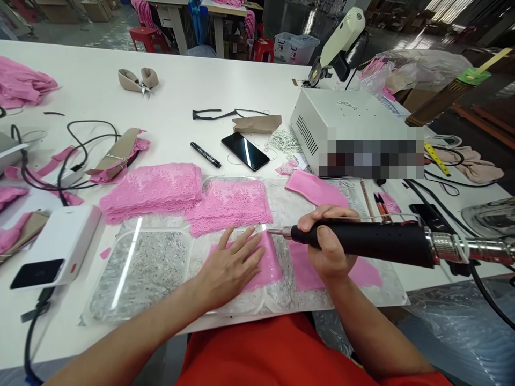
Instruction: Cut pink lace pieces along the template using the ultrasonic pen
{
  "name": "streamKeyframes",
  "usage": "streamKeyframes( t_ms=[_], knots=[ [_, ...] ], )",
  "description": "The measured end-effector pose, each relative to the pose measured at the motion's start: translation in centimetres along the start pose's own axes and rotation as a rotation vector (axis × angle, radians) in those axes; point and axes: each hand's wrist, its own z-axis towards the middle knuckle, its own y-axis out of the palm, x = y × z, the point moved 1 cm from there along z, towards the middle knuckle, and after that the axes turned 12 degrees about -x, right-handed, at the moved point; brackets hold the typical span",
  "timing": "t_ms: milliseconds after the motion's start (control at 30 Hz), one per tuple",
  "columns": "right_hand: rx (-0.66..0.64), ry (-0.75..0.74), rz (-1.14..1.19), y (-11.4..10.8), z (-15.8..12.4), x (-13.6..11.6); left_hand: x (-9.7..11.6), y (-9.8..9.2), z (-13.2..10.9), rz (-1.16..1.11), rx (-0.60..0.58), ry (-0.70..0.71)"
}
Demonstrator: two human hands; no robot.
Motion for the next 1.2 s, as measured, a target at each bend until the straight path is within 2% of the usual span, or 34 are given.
streamKeyframes(
  t_ms=[167, 300, 500, 633, 833, 1200],
  knots=[
    [-0.007, 0.011, -0.022, 0.1, 0.0, 0.0, -0.2, 0.0, 0.0, -0.011, -0.002, 0.004],
    [0.045, 0.0, 0.026, 0.0, 0.3, -0.2, 0.0, -0.9, 0.0, -0.012, -0.013, 0.012],
    [0.112, 0.005, 0.086, -1.2, 0.0, -1.4, 2.7, -2.6, -0.7, -0.067, -0.095, 0.092],
    [0.076, 0.048, 0.153, -1.8, -0.9, -1.7, 4.0, -2.1, -1.1, -0.06, -0.162, 0.139],
    [0.068, 0.058, 0.164, -1.8, -1.3, -1.5, 4.3, -0.9, -1.4, -0.048, -0.181, 0.143],
    [0.061, 0.023, 0.124, -1.2, -0.9, -1.2, 4.3, -0.6, -1.4, -0.037, -0.111, 0.143]
  ],
)
